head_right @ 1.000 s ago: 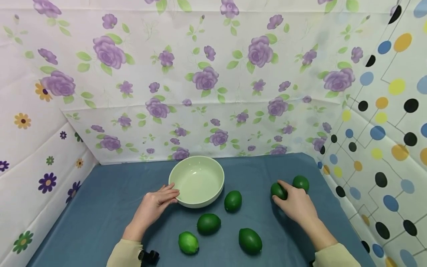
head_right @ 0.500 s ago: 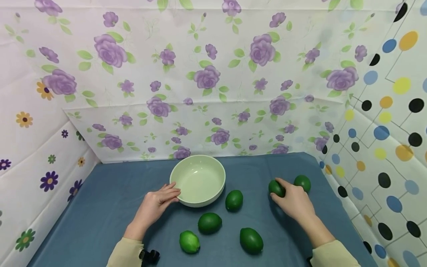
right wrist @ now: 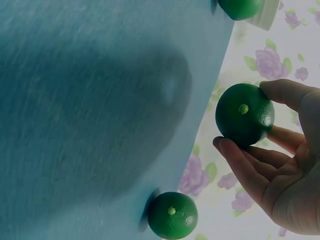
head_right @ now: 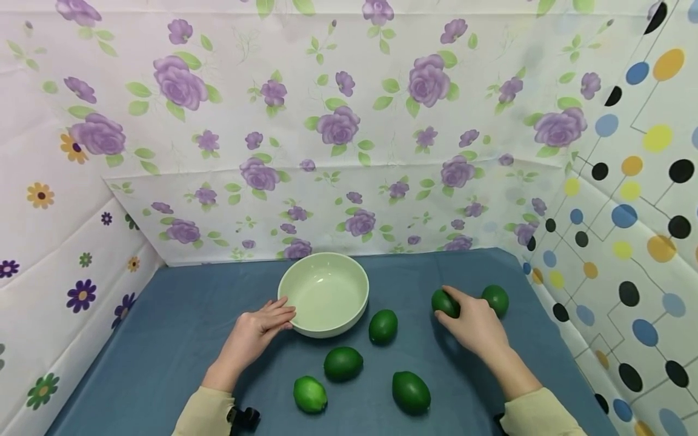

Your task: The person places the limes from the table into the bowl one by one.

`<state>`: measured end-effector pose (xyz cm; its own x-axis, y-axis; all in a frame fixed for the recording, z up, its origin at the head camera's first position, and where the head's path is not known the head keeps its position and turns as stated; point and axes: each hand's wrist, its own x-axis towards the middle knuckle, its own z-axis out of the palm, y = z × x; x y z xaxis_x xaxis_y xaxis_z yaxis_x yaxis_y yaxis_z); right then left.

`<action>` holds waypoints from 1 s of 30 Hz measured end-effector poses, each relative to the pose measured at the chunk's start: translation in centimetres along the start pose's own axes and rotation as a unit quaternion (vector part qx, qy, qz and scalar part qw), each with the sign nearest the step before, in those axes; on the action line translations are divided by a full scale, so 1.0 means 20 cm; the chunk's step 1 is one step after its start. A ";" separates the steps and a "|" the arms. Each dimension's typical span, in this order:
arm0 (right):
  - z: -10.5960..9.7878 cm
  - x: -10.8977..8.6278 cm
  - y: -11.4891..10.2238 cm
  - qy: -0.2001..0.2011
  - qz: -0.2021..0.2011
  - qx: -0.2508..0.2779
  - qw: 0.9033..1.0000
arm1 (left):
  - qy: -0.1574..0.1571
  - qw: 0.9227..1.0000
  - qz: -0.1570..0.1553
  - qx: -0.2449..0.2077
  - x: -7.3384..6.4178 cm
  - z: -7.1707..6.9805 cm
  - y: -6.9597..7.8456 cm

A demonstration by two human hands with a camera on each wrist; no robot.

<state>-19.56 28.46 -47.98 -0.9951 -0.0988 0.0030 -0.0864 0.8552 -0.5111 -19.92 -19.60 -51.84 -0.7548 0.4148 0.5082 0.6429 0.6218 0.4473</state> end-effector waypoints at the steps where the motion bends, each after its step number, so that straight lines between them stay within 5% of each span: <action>1: 0.00 0.00 -0.01 0.000 -0.002 0.004 1.000 | 0.000 1.000 0.001 0.001 0.00 0.00 0.00; 30: 0.05 0.08 -0.22 0.027 -0.043 0.031 0.998 | -0.012 0.999 -0.028 -0.013 0.00 0.00 0.00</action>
<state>-20.71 24.02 -46.67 -0.9856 -0.1405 0.0946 -0.1693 0.8110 -0.5600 -19.97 -19.67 -51.84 -0.7922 0.3963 0.4641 0.6028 0.6265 0.4941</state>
